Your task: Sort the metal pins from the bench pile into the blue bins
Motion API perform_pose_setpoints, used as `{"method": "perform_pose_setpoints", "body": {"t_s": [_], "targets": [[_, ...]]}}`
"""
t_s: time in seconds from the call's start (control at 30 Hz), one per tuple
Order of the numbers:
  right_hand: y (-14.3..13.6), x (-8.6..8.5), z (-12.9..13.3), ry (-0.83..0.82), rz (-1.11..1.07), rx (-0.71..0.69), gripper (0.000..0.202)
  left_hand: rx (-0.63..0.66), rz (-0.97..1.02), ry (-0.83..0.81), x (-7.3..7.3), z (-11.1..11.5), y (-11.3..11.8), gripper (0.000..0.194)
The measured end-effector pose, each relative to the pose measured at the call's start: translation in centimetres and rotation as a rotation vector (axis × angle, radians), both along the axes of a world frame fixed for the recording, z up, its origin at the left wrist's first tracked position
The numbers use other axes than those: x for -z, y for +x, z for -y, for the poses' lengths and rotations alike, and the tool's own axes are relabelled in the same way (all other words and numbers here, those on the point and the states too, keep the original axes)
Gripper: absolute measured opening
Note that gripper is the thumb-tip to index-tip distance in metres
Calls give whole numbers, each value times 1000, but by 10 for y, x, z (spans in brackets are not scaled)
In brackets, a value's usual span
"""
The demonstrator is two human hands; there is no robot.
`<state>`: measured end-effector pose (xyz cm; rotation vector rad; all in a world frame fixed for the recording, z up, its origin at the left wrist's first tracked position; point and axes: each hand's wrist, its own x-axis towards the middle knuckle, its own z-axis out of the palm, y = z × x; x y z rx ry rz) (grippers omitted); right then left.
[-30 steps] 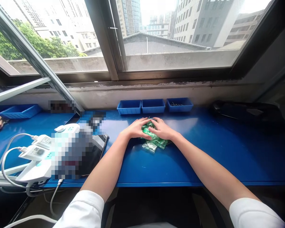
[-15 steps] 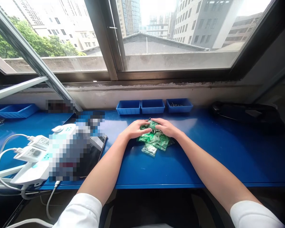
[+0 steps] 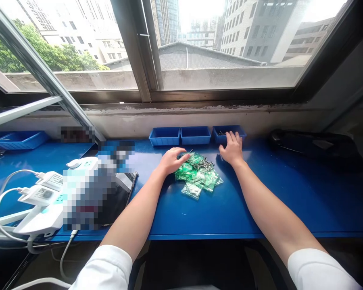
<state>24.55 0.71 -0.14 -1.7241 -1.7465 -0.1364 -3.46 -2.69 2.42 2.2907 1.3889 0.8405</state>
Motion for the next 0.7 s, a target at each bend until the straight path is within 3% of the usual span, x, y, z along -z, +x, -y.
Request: {"method": "perform_pose_setpoints", "body": {"t_s": [0.27, 0.43, 0.7], "targets": [[6, 5, -5, -76, 56, 111, 70, -48, 47, 45, 3, -3, 0, 47], [8, 5, -9, -196, 83, -4, 76, -45, 55, 70, 1, -2, 2, 48], [4, -1, 0, -83, 66, 133, 47, -36, 33, 32, -1, -1, 1, 53]]}}
